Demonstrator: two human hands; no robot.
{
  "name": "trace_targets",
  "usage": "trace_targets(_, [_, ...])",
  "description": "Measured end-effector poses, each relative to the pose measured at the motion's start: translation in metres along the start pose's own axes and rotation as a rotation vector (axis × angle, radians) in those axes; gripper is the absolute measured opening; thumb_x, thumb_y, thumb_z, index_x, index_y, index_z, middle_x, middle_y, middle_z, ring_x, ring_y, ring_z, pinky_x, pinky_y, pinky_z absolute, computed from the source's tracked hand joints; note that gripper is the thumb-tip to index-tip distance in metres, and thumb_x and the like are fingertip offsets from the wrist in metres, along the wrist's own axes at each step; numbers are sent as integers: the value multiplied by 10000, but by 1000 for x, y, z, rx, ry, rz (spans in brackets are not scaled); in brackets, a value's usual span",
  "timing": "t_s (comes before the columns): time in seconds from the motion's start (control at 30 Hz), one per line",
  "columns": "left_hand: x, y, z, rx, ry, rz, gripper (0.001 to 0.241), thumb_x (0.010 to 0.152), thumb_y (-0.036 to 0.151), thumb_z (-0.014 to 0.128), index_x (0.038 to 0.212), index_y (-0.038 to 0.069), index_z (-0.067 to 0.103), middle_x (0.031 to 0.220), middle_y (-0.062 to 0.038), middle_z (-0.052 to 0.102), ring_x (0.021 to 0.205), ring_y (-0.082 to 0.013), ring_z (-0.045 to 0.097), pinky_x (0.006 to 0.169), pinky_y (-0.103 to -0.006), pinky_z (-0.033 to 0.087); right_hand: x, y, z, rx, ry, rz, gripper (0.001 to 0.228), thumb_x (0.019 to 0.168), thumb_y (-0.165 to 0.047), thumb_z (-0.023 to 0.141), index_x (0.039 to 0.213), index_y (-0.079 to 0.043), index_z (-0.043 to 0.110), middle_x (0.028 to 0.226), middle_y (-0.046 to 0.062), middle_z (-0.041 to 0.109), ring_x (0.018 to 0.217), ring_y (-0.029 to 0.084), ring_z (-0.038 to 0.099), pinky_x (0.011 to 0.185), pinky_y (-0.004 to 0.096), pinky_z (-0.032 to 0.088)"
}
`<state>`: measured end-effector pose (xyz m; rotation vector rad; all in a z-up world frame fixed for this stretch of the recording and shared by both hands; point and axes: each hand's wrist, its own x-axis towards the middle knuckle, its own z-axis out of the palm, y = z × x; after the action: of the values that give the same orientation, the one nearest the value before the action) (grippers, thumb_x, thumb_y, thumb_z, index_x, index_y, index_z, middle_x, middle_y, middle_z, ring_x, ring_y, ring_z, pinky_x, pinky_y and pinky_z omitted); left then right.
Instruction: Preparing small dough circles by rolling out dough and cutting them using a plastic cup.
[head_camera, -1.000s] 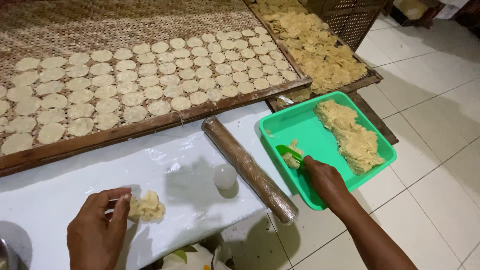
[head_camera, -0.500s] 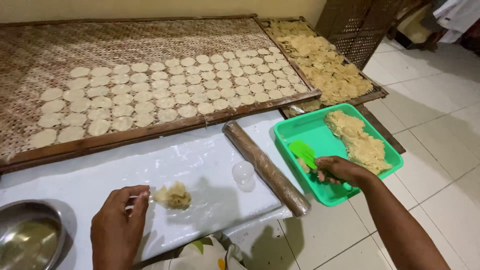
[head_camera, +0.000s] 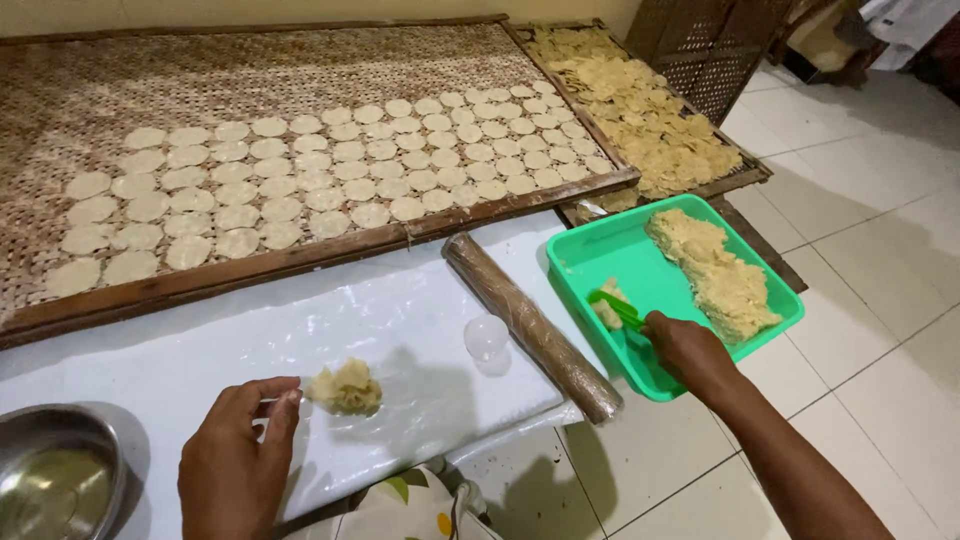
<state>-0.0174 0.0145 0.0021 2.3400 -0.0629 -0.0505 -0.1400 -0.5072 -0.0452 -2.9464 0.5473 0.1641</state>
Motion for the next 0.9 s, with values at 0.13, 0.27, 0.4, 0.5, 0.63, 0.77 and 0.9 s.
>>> trace_targets(0.13, [1,1,2,20,-39,-57,268,968,290,642,1141,123,759,1119,-105,743,963,-245,758,805,-385,596,11,-4,9,37,-62,1,138,951,-189,560,1034,-90,609,800,213,698,717,381,696,647,503,518])
trace_targets(0.27, [7,5,3,54,31,-20,260,955,295,646,1115,135,774,1101,-94,751,943,-249,753,791,-394,586,69,45,53,-44,-88,-152,173,947,-245,565,1003,-107,652,887,203,700,794,381,668,673,476,509])
trace_targets(0.4, [3,1,0,82,-18,-92,262,957,296,632,1118,150,777,1117,-84,749,931,-230,762,775,-385,594,68,27,8,545,-636,172,398,1062,-360,447,980,-33,658,744,106,649,606,208,530,553,344,453])
trace_targets(0.5, [0,3,-4,88,-18,-136,259,965,304,637,1112,143,777,1097,-86,756,948,-230,759,800,-385,589,64,30,-1,897,-672,238,404,1040,-378,451,1011,-14,623,736,32,599,663,106,555,554,288,446])
trace_targets(0.63, [-7,-8,-10,72,20,-78,270,956,310,641,1126,142,766,1098,-81,755,927,-232,754,770,-383,586,66,44,-1,966,-560,306,460,1054,-407,429,1045,5,633,717,47,590,625,128,502,539,284,413])
trace_targets(0.77, [-8,-14,-11,86,48,-52,261,952,307,648,1106,136,770,1104,-85,753,929,-234,755,772,-389,582,64,50,-5,1102,-475,380,484,1061,-448,436,1066,-5,631,741,29,579,633,115,485,540,272,385])
trace_targets(0.9, [-10,-12,-15,81,69,-111,256,956,293,646,1108,135,777,1092,-103,749,919,-250,754,780,-397,583,58,19,-20,1116,-480,292,464,1057,-441,432,1018,-12,602,729,54,596,611,146,493,528,295,414])
